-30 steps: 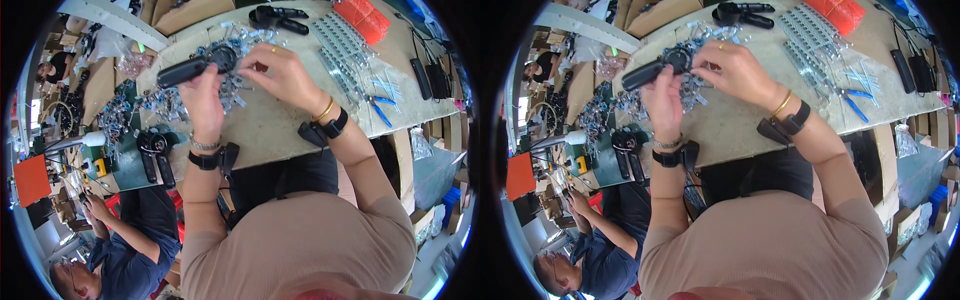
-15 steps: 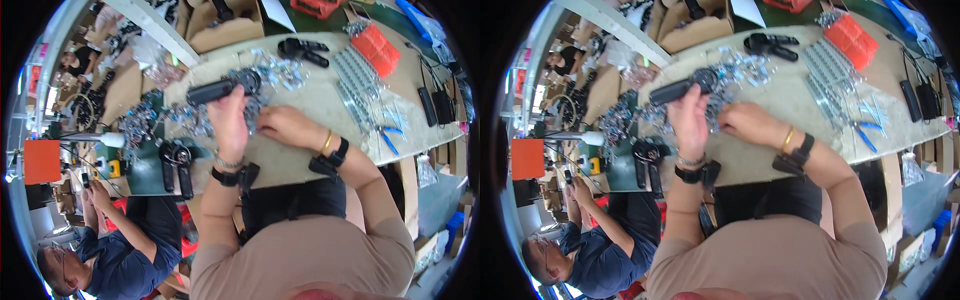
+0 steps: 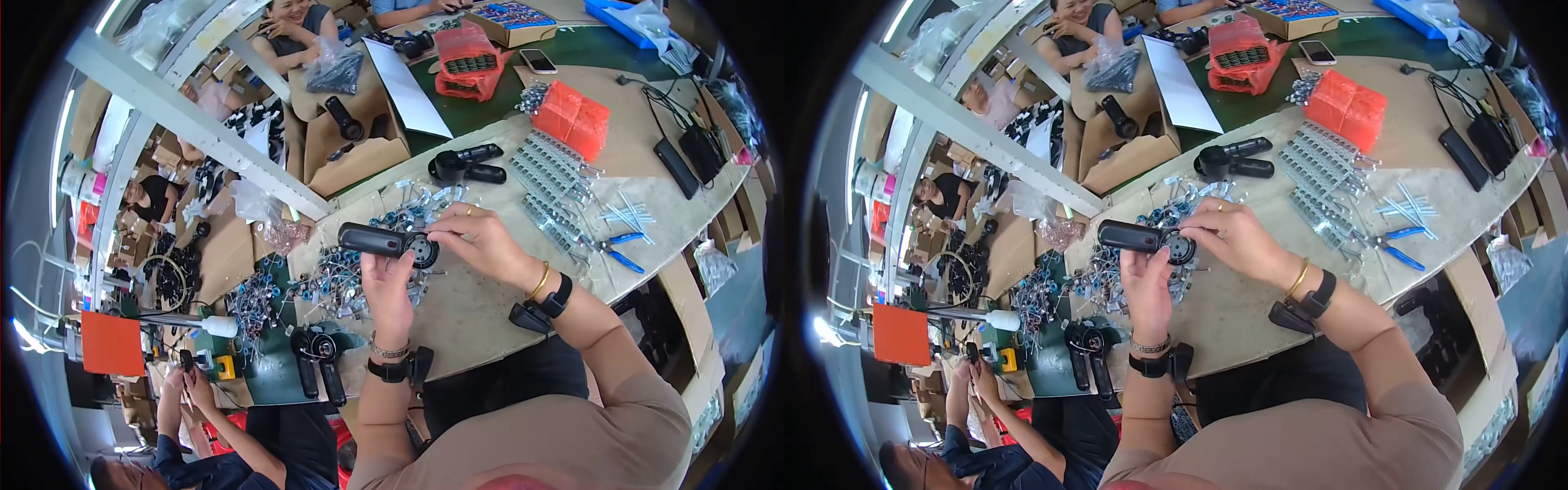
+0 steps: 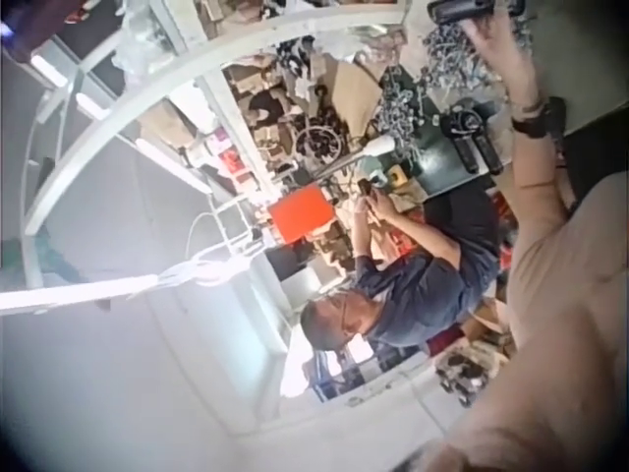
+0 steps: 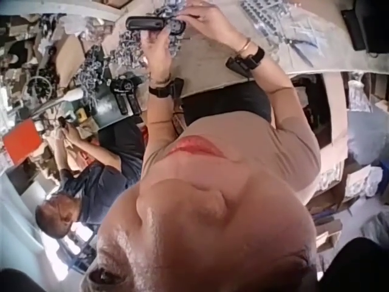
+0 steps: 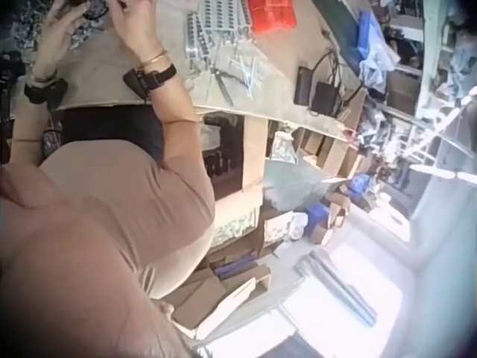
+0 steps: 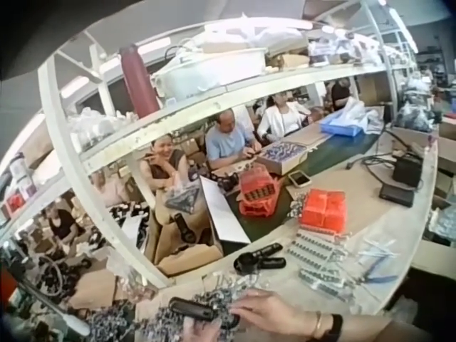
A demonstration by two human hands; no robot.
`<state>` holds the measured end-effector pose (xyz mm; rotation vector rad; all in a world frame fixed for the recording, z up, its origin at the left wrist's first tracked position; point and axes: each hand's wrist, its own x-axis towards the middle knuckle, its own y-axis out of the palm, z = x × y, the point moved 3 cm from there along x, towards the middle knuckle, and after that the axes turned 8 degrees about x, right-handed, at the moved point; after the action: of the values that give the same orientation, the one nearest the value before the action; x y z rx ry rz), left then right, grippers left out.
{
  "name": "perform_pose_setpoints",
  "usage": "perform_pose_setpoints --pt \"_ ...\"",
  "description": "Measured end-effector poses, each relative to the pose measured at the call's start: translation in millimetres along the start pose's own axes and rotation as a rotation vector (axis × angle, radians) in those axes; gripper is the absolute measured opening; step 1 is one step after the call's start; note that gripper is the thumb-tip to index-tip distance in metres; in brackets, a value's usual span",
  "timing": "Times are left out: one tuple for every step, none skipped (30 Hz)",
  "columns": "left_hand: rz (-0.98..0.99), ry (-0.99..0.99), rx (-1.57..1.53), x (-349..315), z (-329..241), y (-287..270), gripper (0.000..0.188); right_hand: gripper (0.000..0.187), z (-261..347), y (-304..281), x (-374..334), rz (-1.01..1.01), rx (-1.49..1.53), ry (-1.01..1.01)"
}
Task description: The person assembles a handheld device by picking up a plastic housing and inserting a wire harness into it. They press the wires into the internal channels, fit a small component into the head, and then set the unit aside to repeat the process with another housing.
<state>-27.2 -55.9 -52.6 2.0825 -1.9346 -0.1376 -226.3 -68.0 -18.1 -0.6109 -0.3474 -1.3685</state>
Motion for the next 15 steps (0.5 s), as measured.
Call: perform_pose_setpoints --pt "0.037 -0.052 -0.027 0 1 0 0.047 0.013 0 2 0 -0.018 0.014 -0.006" --pt "0.037 -0.058 -0.024 -1 1 0 0.047 0.013 1 4 0 -0.034 0.029 -0.011" --pt "0.039 -0.078 -0.067 -1 3 0 0.046 0.013 1 5 -2 -0.034 0.031 -0.003" --pt "0.038 -0.099 -0.111 -1 5 -1 0.046 0.012 1 4 -4 -0.067 0.058 0.028" --pt "0.035 -0.123 -0.156 -1 8 -1 0.045 0.011 1 4 -7 -0.098 0.084 0.063" --pt "0.028 -0.130 -0.157 2 7 -1 0.045 0.010 2 3 -7 -0.127 0.110 0.091" --pt "0.022 -0.102 -0.176 6 6 -1 0.044 0.010 0 3 -4 -0.121 0.112 0.104" --pt "0.013 -0.086 -0.196 7 6 1 0.042 0.010 0 0 -1 -0.114 0.043 0.012" --pt "-0.013 -0.083 -0.209 0 6 -2 0.041 0.010 2 3 -5 -0.096 -0.013 -0.065" --pt "-0.043 -0.121 -0.203 -1 7 -5 0.041 0.010 1 4 -4 -0.080 0.003 -0.021" --pt "-0.015 -0.092 -0.216 6 6 -5 0.038 0.010 0 2 2 -0.083 0.002 -0.045" --pt "0.012 -0.062 -0.229 6 6 -6 0.036 0.011 2 3 1 -0.086 0.002 -0.068" --pt "-0.007 -0.092 -0.226 5 8 -7 0.036 0.011 3 5 -3 -0.077 0.010 -0.035" --pt "0.001 -0.109 -0.242 9 8 -6 0.035 0.011 3 5 0 -0.070 0.018 -0.042" --pt "0.010 -0.124 -0.258 12 8 -5 0.035 0.011 4 6 2 -0.063 0.025 -0.051"
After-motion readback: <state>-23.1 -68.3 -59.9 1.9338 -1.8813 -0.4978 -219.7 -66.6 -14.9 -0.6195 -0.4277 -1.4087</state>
